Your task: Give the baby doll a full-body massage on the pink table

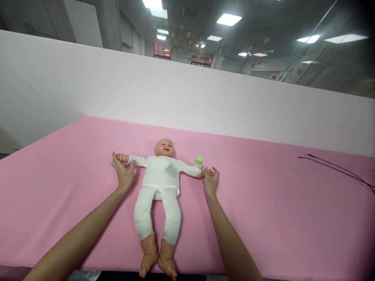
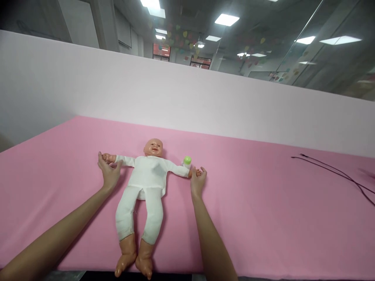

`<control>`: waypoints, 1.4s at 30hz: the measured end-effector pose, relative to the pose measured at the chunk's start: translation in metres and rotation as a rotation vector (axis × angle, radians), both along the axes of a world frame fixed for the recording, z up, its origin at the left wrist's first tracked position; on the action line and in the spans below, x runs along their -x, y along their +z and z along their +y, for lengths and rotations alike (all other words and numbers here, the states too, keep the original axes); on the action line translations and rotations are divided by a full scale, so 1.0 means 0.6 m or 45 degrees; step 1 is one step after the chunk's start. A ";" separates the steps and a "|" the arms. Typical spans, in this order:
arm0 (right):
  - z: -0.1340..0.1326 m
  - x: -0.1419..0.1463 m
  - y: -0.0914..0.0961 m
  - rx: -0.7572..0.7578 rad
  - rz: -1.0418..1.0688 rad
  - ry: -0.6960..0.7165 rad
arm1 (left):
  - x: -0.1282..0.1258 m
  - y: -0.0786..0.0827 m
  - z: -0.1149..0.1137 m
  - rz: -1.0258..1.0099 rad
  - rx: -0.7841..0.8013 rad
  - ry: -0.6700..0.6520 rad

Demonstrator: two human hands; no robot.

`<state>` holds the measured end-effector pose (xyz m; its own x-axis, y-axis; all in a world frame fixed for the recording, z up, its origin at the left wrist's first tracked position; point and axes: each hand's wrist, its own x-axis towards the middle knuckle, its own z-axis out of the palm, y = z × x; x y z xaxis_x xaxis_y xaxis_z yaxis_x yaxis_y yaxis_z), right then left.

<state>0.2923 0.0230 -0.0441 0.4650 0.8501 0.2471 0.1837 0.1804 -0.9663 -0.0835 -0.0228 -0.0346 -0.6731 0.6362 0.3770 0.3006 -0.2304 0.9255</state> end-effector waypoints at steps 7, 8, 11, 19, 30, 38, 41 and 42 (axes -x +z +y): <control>-0.011 -0.001 0.014 0.212 -0.283 -0.072 | 0.033 -0.009 0.010 0.338 0.394 0.177; -0.013 0.000 0.015 0.216 -0.313 -0.057 | 0.034 -0.011 0.010 0.409 0.432 0.175; -0.015 0.001 0.018 0.231 -0.400 -0.022 | 0.034 -0.019 0.013 0.551 0.489 0.192; -0.015 -0.001 0.021 0.183 -0.441 -0.054 | 0.034 -0.022 0.019 0.757 0.359 0.181; -0.018 0.016 0.043 -0.231 -0.392 -0.079 | -0.144 0.098 -0.028 0.517 -0.123 -0.917; -0.010 0.027 0.029 -0.424 -0.956 0.102 | -0.316 0.153 0.072 -0.714 0.551 -1.504; 0.003 0.020 0.006 -0.396 -1.096 0.175 | -0.347 0.152 0.086 -0.676 0.593 -1.563; 0.008 0.016 0.001 -0.383 -1.120 0.190 | -0.353 0.152 0.087 -0.662 0.599 -1.580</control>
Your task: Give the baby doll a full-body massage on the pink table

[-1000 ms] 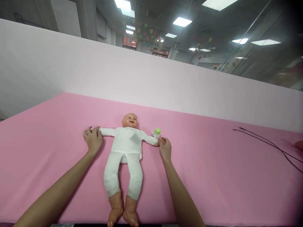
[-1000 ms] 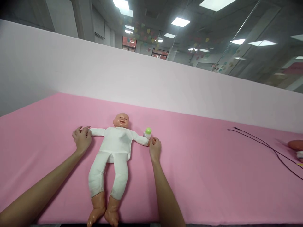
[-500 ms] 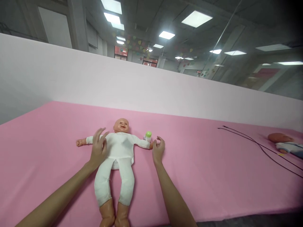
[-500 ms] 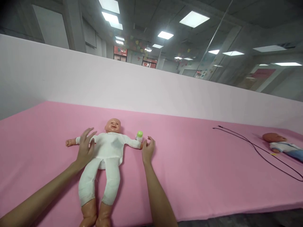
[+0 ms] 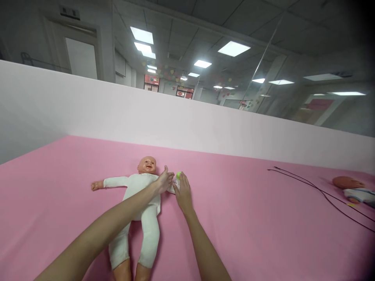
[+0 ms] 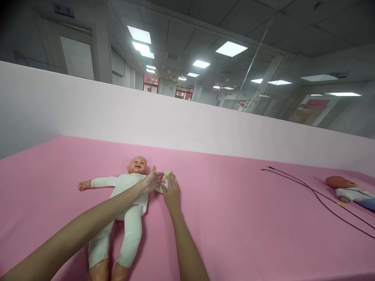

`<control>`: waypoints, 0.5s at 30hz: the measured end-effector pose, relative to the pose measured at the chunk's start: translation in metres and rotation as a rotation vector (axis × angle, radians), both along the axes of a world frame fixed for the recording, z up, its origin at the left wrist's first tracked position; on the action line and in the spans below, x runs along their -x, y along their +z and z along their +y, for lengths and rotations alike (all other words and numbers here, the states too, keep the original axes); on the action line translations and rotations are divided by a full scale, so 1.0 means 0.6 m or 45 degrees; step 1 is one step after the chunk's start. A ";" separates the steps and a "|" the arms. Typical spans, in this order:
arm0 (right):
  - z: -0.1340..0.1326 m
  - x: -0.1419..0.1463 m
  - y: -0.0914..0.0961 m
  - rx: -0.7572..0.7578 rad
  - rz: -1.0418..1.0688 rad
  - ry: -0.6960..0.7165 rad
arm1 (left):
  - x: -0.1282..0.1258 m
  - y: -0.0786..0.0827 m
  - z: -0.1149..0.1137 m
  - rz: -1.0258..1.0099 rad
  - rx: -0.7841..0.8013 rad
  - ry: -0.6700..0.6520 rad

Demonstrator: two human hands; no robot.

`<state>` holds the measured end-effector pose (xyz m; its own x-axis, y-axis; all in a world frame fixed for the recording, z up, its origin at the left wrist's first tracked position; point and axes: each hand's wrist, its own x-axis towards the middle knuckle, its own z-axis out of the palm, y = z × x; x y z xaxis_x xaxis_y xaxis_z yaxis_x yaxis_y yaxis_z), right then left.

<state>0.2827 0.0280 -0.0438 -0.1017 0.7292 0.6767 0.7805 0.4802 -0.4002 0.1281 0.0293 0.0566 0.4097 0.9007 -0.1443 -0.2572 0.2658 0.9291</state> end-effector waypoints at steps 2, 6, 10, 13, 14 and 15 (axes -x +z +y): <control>0.010 -0.008 -0.005 0.022 -0.015 -0.002 | -0.004 0.001 -0.001 0.011 -0.007 -0.033; 0.003 -0.003 0.001 0.063 0.045 -0.037 | 0.004 0.004 -0.010 0.007 -0.021 -0.048; -0.050 0.060 0.030 0.060 0.144 0.150 | 0.013 0.005 -0.046 -0.121 -0.072 -0.004; -0.090 0.119 0.074 0.025 0.231 0.424 | 0.016 0.006 -0.100 -0.204 -0.065 0.072; -0.098 0.134 0.091 0.026 0.281 0.476 | 0.019 0.007 -0.120 -0.226 -0.062 0.098; -0.103 0.146 0.107 0.054 0.340 0.499 | 0.023 0.011 -0.140 -0.252 -0.070 0.111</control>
<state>0.1953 -0.0341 0.0207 -0.2009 0.6980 0.6873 0.4107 0.6970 -0.5878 0.1146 -0.0548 0.0631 0.3457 0.9382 -0.0181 -0.4559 0.1848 0.8706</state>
